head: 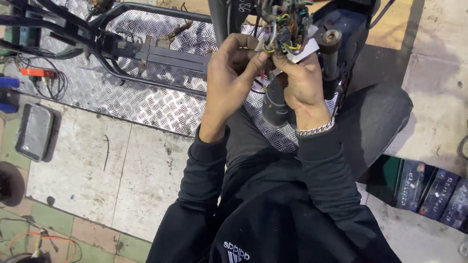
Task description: The recorder is seen repairing and organizing the electrical wiring of a motorcycle using electrical tape and scissors.
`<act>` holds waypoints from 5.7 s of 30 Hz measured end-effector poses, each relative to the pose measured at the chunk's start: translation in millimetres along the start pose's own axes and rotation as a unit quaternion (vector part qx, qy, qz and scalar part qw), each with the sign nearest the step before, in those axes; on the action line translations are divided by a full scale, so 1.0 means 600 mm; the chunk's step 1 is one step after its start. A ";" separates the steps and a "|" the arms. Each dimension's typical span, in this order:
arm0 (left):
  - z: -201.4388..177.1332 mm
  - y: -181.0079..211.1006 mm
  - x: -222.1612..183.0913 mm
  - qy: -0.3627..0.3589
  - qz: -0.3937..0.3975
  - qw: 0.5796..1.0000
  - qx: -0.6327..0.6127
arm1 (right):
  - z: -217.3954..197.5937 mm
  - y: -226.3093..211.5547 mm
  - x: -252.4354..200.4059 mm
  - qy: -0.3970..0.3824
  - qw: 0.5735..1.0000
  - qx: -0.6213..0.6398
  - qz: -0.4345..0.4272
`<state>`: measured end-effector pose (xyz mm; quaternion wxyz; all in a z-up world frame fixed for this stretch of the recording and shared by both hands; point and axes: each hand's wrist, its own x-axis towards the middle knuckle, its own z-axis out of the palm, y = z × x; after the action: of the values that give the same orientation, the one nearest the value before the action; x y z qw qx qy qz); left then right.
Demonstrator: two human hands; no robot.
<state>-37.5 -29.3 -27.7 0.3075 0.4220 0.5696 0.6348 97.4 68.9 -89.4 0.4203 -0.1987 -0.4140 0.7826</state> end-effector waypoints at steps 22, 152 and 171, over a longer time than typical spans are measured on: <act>0.022 0.016 0.002 0.168 0.052 0.980 0.098 | 0.004 0.031 0.002 0.017 0.991 -0.059 -0.118; 0.012 0.019 -0.040 0.047 0.227 0.955 0.183 | 0.060 -0.081 -0.048 0.119 0.748 -0.539 -0.369; -0.073 -0.050 0.046 -0.260 -0.021 0.965 -0.019 | 0.099 -0.030 -0.077 0.237 0.889 -0.385 -0.075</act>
<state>-91.5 -20.6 -52.0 0.4662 0.5547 0.4669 0.5070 93.2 7.7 -41.9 0.4543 -0.4925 -0.5845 0.4576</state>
